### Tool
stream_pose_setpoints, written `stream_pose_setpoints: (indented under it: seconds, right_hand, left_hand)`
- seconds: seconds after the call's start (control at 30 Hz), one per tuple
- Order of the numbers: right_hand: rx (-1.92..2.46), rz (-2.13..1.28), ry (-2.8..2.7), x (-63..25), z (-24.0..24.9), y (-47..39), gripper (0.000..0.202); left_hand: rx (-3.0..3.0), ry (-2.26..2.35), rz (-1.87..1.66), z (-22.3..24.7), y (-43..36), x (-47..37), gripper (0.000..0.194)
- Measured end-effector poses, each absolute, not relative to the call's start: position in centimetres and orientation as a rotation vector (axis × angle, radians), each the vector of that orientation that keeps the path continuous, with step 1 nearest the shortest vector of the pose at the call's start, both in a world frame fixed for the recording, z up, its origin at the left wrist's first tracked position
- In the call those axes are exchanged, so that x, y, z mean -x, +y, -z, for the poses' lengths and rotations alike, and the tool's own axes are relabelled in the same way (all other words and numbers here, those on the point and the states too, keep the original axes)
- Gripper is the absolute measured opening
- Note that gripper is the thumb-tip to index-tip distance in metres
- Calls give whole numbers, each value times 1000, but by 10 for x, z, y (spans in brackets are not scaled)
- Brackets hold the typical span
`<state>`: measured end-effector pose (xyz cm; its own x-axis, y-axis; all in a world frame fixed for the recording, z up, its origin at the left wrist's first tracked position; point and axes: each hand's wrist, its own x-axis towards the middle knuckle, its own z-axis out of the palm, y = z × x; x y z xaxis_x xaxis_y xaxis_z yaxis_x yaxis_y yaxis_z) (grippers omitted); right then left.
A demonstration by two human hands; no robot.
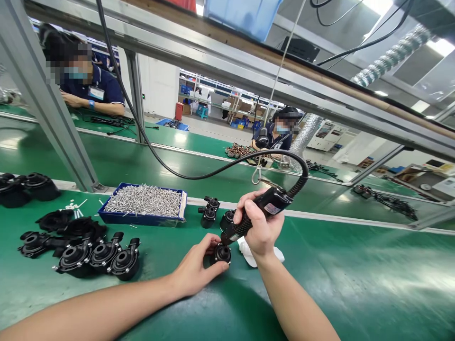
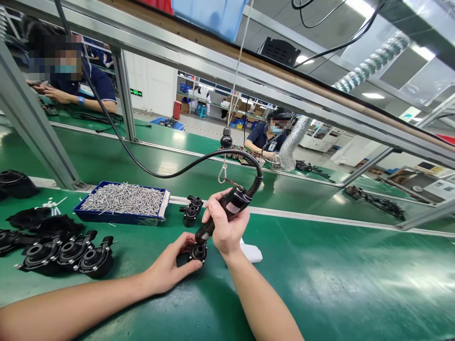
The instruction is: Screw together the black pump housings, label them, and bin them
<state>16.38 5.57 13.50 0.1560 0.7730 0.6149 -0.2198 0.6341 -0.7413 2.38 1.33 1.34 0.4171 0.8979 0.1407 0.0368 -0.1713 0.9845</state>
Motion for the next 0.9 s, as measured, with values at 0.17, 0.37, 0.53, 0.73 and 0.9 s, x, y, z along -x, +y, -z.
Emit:
stream_pose_setpoints:
  seconds: [0.17,0.37,0.53,0.73,0.9]
  right_hand:
    - [563,-762,-1251,-160,-134,55,23]
    - [643,-790,-1325,-151,-133,55,21]
    - [670,-764,-1337,-145,-131,55,19]
    - [685,-768,-1336,-145,-129,56,20]
    - [706,-758,-1342,-144,-128,55,21]
  left_hand:
    - [-1556,870,-960,-14,14,-24,37]
    - [-1483,859,-964,-16,16,-25,40]
    - [-1366,865,-948,-17,18,-27,52]
    - [-1366,855,-953,-19,19,-26,52]
    - [-1368,838,-950,-16,18,-25,54]
